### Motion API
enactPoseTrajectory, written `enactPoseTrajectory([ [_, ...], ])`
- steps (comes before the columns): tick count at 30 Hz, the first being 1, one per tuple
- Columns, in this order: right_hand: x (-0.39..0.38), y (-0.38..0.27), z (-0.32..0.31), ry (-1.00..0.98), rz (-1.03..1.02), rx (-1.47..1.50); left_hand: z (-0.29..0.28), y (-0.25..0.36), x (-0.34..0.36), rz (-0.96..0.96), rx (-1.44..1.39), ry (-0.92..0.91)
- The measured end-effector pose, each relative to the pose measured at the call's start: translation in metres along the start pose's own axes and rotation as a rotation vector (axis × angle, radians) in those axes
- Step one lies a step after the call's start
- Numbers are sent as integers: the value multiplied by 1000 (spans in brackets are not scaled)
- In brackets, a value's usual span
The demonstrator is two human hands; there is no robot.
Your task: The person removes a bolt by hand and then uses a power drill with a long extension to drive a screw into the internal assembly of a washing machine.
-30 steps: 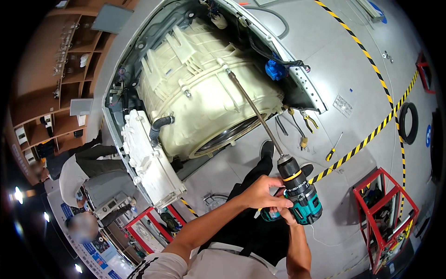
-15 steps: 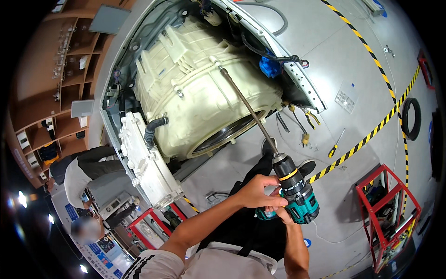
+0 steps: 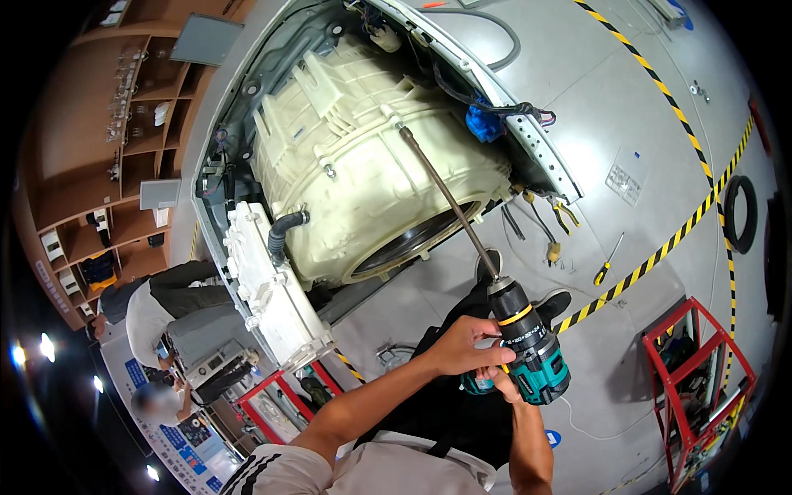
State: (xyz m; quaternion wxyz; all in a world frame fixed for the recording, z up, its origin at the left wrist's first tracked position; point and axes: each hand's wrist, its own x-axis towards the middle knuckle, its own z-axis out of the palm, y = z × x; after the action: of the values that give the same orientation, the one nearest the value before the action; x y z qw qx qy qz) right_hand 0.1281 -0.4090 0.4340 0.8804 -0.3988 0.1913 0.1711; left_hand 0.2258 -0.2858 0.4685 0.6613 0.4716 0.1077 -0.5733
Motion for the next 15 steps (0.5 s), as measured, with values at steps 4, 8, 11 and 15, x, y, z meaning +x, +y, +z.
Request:
enactPoseTrajectory([
  [4, -4, 11, -7, 55, 66, -143, -5, -10, 0, 35, -2, -17],
  [8, -5, 7, -11, 41, 3, -259, -7, -20, 3, 91, 65, 6],
  [11, -3, -2, -9, 55, 42, -317, -8, -20, 3, 57, 35, -11],
  [15, -3, 1, -13, 63, 78, -361, -5, -19, 3, 96, 11, -3],
])
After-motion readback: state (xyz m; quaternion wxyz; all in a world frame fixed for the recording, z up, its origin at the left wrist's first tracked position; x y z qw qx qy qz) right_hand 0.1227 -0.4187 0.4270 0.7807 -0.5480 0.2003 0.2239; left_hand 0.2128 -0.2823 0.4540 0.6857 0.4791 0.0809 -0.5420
